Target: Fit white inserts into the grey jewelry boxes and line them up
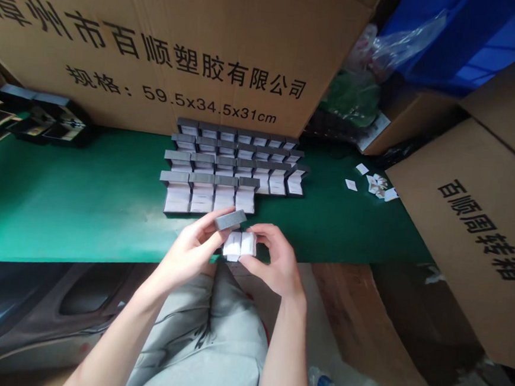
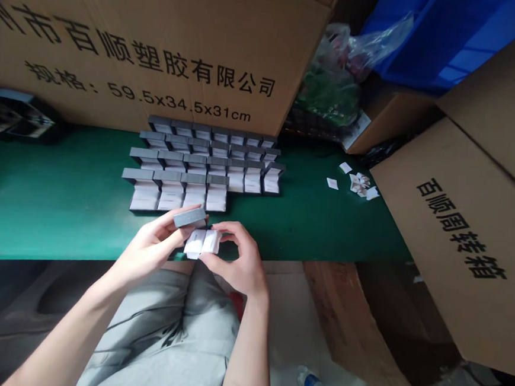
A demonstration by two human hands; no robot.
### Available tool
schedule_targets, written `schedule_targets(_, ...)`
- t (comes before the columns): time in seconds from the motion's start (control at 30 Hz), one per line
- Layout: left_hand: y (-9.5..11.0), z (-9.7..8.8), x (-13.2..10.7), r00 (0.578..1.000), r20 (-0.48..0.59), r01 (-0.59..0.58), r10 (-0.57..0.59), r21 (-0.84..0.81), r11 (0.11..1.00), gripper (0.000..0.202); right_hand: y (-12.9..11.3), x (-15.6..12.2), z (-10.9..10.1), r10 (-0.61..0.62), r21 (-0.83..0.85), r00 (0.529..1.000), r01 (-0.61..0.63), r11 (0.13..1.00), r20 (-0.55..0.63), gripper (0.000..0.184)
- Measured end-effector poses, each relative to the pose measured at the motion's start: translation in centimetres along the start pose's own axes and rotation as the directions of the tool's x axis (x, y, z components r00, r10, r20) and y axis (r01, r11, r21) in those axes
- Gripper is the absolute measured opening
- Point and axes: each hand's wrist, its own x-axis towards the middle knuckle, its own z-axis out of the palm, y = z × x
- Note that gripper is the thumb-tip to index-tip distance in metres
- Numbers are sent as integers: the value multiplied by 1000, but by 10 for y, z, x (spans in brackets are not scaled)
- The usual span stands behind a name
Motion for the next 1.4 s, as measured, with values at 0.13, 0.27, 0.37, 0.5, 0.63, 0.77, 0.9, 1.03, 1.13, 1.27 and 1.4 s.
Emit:
schedule_targets(0.13, 0, 0, 0, 1000, -17, -8, 9, 13, 1000, 73, -4, 2, 1, -49, -71, 998, 51, 996, 32, 33)
schedule_targets(0.27, 0, -2, 0, 1000, -1, 8, -8, 7, 1000, 76, -5, 3, 4, -34, -78, 999, 35, 996, 6, 28)
schedule_targets(0.37, 0, -4, 0, 1000, 27, 16, -16, -16, 1000, 80, -3, 3, 6, -18, -67, 999, 16, 998, -33, 26)
schedule_targets(0.5, 1, -6, -1, 999, 35, 13, -12, -17, 1000, 82, -4, 4, 8, -58, -82, 997, 54, 995, -46, 27)
schedule_targets(0.63, 1, -4, -1, 999, 26, 22, -22, 1, 1000, 83, -5, 4, 9, -87, -121, 996, 84, 989, -22, 30)
schedule_targets(0.77, 1, -4, -1, 1000, 11, 12, -13, 10, 1000, 83, -6, 4, 8, -67, -117, 998, 66, 991, -3, 30)
schedule_targets(0.9, -1, -3, 0, 1000, 0, 4, -4, -9, 1000, 84, -8, 4, 10, -6, -119, 1000, 4, 993, -17, 30)
schedule_targets(1.03, -5, -2, 2, 999, -27, -18, 17, -29, 999, 80, -9, 4, 16, 0, -160, 995, -16, 987, -96, 28)
schedule_targets(1.13, -6, -1, 2, 999, -38, -23, 22, -26, 999, 77, -10, 4, 21, -49, -194, 990, 24, 981, -129, 26)
schedule_targets(1.27, -5, -3, -1, 1000, -19, -9, 8, -43, 999, 78, -10, 6, 26, -125, -209, 980, 91, 974, -156, 24)
schedule_targets(1.4, -5, -8, -4, 999, 17, -32, 33, -29, 999, 81, -11, 7, 28, -166, -220, 968, 122, 968, -190, 22)
